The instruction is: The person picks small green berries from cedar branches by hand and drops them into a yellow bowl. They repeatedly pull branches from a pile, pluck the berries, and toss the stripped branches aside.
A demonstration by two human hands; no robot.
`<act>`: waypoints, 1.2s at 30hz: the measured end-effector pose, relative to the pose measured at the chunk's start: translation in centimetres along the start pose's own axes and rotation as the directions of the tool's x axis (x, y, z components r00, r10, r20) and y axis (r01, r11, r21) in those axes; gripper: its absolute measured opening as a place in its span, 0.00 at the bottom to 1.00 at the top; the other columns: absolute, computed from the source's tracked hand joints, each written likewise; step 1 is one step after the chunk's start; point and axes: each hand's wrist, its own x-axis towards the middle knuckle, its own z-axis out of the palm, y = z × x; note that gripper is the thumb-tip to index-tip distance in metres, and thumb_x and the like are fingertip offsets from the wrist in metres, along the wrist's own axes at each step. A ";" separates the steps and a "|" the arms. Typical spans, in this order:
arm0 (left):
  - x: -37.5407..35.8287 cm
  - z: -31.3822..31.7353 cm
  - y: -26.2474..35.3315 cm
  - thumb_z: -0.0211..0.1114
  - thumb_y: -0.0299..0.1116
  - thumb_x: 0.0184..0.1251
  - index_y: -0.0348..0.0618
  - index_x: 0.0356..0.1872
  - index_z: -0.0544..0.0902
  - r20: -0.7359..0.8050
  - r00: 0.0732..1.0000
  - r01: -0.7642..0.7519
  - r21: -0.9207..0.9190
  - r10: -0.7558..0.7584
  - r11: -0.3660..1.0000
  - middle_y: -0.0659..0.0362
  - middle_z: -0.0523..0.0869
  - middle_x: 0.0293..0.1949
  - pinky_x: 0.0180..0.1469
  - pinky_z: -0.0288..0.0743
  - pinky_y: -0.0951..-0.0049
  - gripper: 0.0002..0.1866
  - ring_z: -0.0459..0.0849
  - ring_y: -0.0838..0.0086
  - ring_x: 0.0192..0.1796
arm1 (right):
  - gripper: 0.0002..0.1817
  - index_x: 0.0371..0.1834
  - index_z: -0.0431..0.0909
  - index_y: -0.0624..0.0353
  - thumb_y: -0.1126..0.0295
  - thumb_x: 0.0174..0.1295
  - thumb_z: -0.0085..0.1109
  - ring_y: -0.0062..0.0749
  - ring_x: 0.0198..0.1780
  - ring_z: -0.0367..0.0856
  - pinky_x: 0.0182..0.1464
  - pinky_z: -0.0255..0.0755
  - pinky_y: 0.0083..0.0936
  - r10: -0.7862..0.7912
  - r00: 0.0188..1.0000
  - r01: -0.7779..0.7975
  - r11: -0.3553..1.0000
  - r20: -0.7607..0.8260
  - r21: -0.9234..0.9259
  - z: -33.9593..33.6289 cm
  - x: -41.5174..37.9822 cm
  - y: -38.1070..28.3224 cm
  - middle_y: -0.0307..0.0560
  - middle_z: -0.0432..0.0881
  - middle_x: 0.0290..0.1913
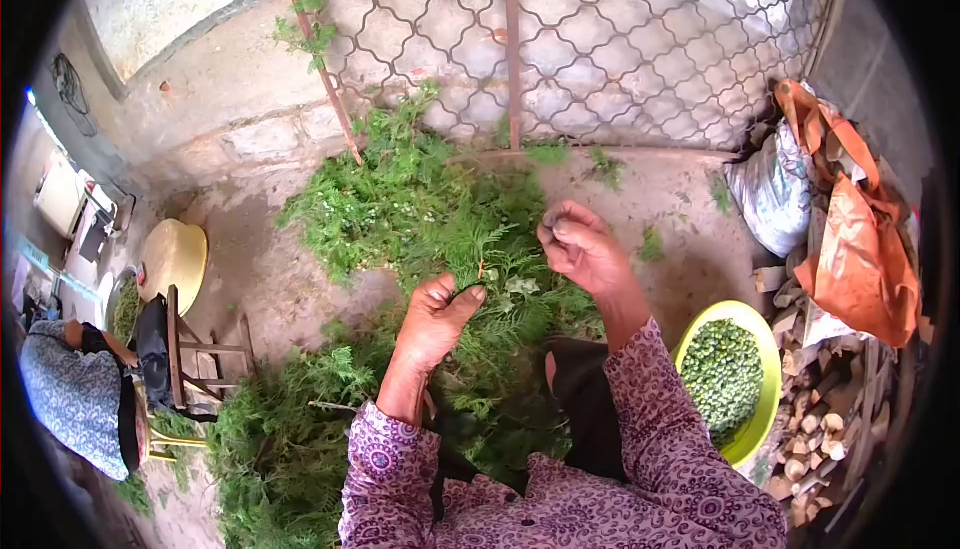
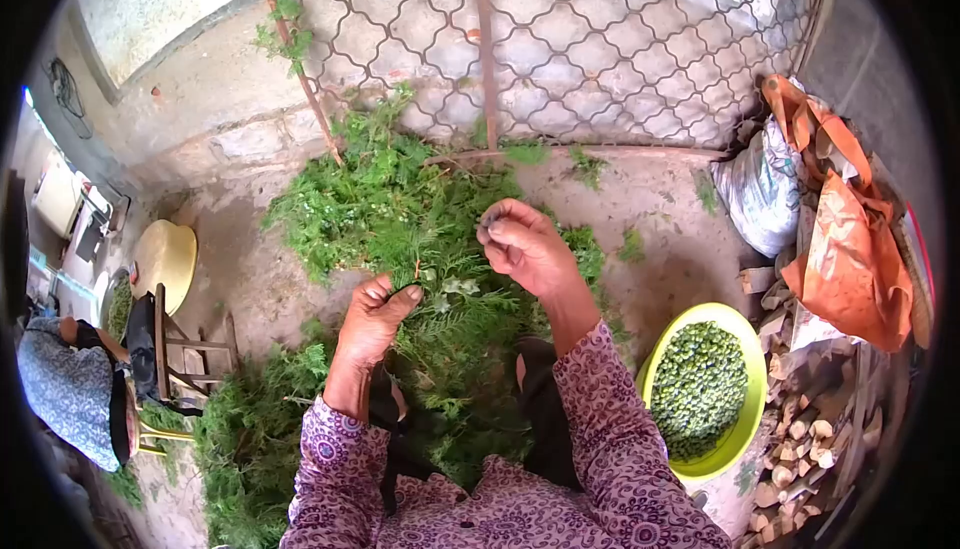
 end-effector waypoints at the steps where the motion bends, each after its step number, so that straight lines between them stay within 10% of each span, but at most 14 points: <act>1: 0.0 -0.5 -0.3 0.60 0.21 0.57 0.42 0.18 0.70 0.012 0.999 -0.034 0.032 0.034 0.999 0.75 0.65 0.21 0.27 0.56 0.87 0.11 0.58 0.89 0.25 | 0.07 0.37 0.73 0.62 0.76 0.55 0.54 0.18 0.18 0.66 0.18 0.57 0.14 0.002 0.998 0.004 0.996 0.063 -0.094 0.1 -0.2 0.1 0.43 0.75 0.26; 7: -0.4 0.6 0.3 0.59 0.20 0.57 0.41 0.21 0.73 0.026 0.998 -0.062 0.075 0.060 0.995 0.74 0.69 0.22 0.30 0.60 0.87 0.07 0.62 0.89 0.27 | 0.10 0.37 0.75 0.65 0.72 0.52 0.60 0.13 0.21 0.67 0.21 0.61 0.12 0.192 0.980 -0.129 0.815 0.053 -0.565 2.1 -0.9 1.3 0.37 0.75 0.27; 9: -0.3 0.7 0.3 0.59 0.20 0.57 0.41 0.22 0.74 0.021 0.999 -0.051 0.062 0.050 0.997 0.73 0.71 0.22 0.30 0.60 0.87 0.06 0.63 0.89 0.27 | 0.14 0.40 0.75 0.64 0.70 0.52 0.62 0.12 0.28 0.69 0.29 0.65 0.13 0.051 0.989 0.069 0.659 0.136 -0.749 1.9 -0.5 2.6 0.36 0.75 0.29; 26: -0.5 0.1 0.6 0.54 0.24 0.62 0.41 0.36 0.79 0.144 0.982 0.086 0.211 -0.118 0.974 0.72 0.75 0.28 0.33 0.62 0.85 0.06 0.65 0.89 0.30 | 0.11 0.32 0.74 0.65 0.74 0.45 0.63 0.14 0.27 0.67 0.29 0.64 0.18 -0.046 0.971 0.231 0.458 0.236 -0.859 2.1 -0.8 3.1 0.40 0.74 0.23; 28: -0.5 0.2 0.4 0.54 0.24 0.62 0.41 0.37 0.79 0.136 0.986 0.061 0.252 -0.098 0.966 0.72 0.75 0.27 0.32 0.61 0.85 0.06 0.65 0.89 0.29 | 0.07 0.29 0.73 0.64 0.76 0.47 0.60 0.14 0.26 0.68 0.26 0.63 0.15 -0.112 0.982 0.172 0.203 0.152 -0.964 1.6 -0.2 3.3 0.36 0.72 0.23; 29: -0.5 0.1 0.3 0.54 0.25 0.62 0.41 0.38 0.79 0.127 0.989 0.033 0.292 -0.073 0.956 0.72 0.75 0.27 0.30 0.61 0.86 0.07 0.64 0.89 0.28 | 0.07 0.29 0.73 0.64 0.76 0.47 0.60 0.14 0.26 0.68 0.26 0.63 0.15 -0.114 0.982 0.172 0.204 0.151 -0.964 1.4 -0.2 3.0 0.36 0.72 0.23; 32: -0.5 -0.3 0.2 0.56 0.25 0.61 0.42 0.34 0.79 0.027 0.998 0.051 0.170 -0.057 0.984 0.73 0.73 0.24 0.29 0.59 0.87 0.04 0.64 0.90 0.27 | 0.05 0.30 0.71 0.59 0.76 0.50 0.56 0.17 0.22 0.68 0.20 0.59 0.14 0.094 0.994 -0.111 0.855 -0.060 -0.506 0.5 0.2 1.1 0.36 0.71 0.23; 36: -0.4 -0.5 0.2 0.60 0.24 0.58 0.45 0.22 0.73 -0.120 0.992 0.034 0.031 -0.031 0.999 0.74 0.69 0.21 0.27 0.58 0.88 0.08 0.64 0.90 0.25 | 0.07 0.36 0.70 0.58 0.74 0.53 0.55 0.18 0.22 0.71 0.18 0.59 0.14 0.152 0.984 -0.164 0.974 -0.090 -0.153 1.2 -0.5 0.2 0.40 0.74 0.24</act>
